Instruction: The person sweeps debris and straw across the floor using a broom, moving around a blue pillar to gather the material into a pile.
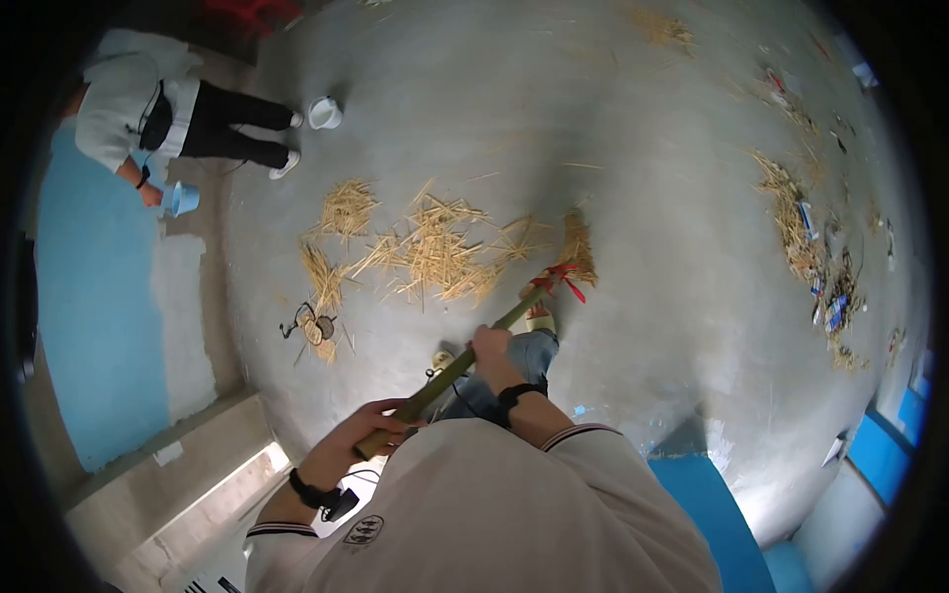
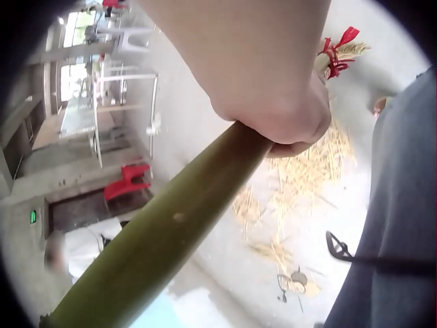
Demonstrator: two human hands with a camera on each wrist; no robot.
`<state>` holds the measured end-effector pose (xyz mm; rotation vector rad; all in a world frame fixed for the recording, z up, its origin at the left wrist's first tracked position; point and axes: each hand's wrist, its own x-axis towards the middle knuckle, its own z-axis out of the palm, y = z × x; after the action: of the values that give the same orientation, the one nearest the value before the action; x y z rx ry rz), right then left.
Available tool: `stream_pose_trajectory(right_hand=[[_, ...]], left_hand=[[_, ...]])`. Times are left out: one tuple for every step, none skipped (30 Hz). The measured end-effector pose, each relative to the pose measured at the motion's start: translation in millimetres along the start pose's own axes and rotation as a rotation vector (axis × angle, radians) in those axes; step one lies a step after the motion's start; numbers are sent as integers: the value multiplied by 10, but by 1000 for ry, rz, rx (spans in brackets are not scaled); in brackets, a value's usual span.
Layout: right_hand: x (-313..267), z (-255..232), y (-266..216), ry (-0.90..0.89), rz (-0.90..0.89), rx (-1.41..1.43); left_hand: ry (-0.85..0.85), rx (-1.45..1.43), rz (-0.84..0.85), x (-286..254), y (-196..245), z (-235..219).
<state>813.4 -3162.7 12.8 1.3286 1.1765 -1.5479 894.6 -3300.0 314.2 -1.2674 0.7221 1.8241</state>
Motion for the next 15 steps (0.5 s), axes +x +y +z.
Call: stream_pose_trajectory(right_hand=[[-87,198,157,-7,2,-20],[-306,438,241,7,12,-32],[-408,689,363,19,18,-42],[-422,913,533,11,16,-56],[-431,1102,726,-25,15,-51],[-449,1274,936,-57,16,-44],[-462,1472,1135,-60,4,-65],[-517,1690,1288,-58,2,-67],[-592,1899,1458,-84,13,-69],[-674,2124,1597,-110,17,-71],[-704,2361,1773,-132,-2,-61],[-707,2602,1899,-134,-13,-72],[-718,2792,2051,-155,-11,-99],[-736,2940,2230,-174,-3,-123],[-743,3130,2364,-161,29,-129]], left_hand=[[32,-34,34,-161,12,-152],[65,-63,68,-302,32,-335],[46,-109,95,-408,28,-555],[47,-121,106,-500,14,-772],[79,-141,121,-589,-21,-993],[110,-161,132,-675,-59,-1230],[95,-170,146,-768,-81,-1485],[92,-171,145,-845,-88,-1737],[102,-179,149,-943,-88,-1998],[107,-184,157,-1037,-48,-2257],[95,-182,165,-1111,7,-2511],[98,-193,185,-1183,30,-2742],[105,-212,194,-1280,-11,-2942],[103,-228,188,-1397,-52,-3071],[127,-264,212,-1505,-14,-3147]])
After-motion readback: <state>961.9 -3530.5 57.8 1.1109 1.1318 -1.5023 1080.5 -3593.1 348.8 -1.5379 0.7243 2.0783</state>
